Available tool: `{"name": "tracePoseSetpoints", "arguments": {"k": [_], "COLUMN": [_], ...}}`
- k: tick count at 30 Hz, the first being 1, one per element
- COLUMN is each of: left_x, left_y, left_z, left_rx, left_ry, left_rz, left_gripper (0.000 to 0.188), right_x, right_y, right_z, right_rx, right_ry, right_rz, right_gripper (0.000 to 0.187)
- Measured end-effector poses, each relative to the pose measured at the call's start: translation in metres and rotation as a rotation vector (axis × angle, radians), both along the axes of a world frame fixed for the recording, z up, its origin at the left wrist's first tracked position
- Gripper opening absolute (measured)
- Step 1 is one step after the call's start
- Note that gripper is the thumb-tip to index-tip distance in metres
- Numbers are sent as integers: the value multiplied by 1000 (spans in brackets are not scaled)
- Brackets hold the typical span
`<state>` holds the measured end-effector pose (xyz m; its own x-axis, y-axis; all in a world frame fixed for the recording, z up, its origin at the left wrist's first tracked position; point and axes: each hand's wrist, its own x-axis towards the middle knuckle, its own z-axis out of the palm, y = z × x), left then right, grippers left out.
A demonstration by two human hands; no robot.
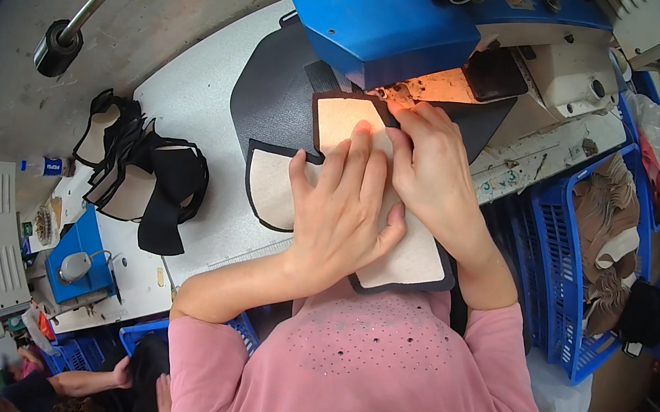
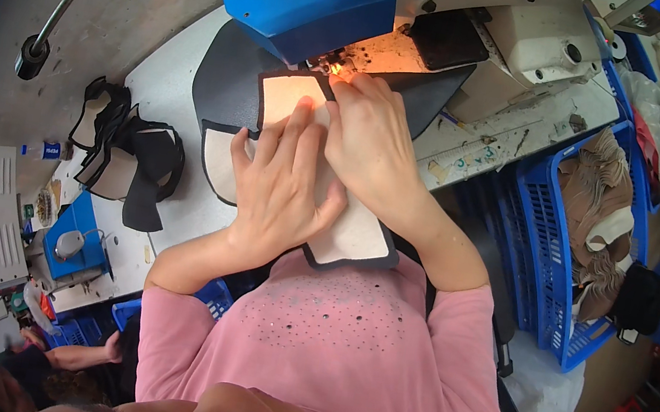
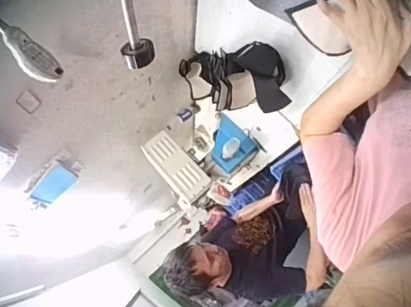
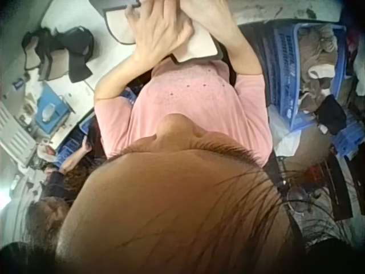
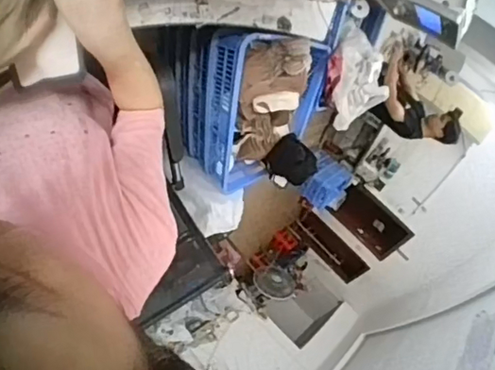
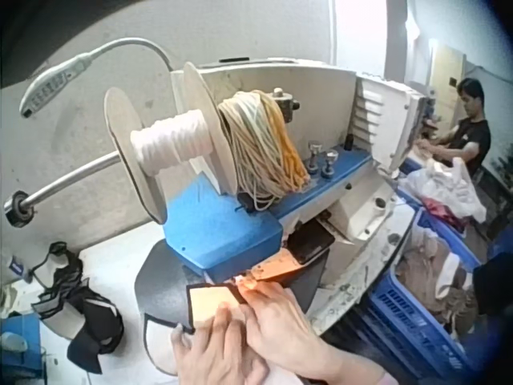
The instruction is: The person uses a sewing machine to stitch black elastic bands onto the edges of beige fabric mask pieces. They handle the items one at a time, guiding them through the machine and stacking the finished masks on the table. Towards the end, they gather the stack of completed masks and secure them with a rubber band.
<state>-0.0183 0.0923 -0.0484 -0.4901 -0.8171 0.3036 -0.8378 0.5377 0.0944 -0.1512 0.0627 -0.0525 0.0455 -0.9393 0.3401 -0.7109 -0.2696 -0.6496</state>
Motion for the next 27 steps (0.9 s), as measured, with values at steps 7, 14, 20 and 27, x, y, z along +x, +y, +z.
{"name": "tracePoseSetpoints", "arguments": {"k": [7, 14, 20, 27], "left_x": [-1, 1, 5, 11], "left_y": [-5, -24, -33, -43], "left_z": [-3, 3, 12, 27], "left_rx": [-43, -47, -58, 30], "left_ry": [6, -38, -58, -146], "left_rz": [4, -26, -78, -86], "left_gripper": [60, 50, 41, 37], "right_x": [-3, -2, -7, -14], "right_y": [-5, -24, -23, -13], "right_z": [-1, -5, -5, 0], "right_rx": [-10, -39, -24, -50], "right_ry": [-61, -56, -126, -152], "right_rz": [32, 8, 33, 50], "right_gripper": [25, 23, 19, 15]}}
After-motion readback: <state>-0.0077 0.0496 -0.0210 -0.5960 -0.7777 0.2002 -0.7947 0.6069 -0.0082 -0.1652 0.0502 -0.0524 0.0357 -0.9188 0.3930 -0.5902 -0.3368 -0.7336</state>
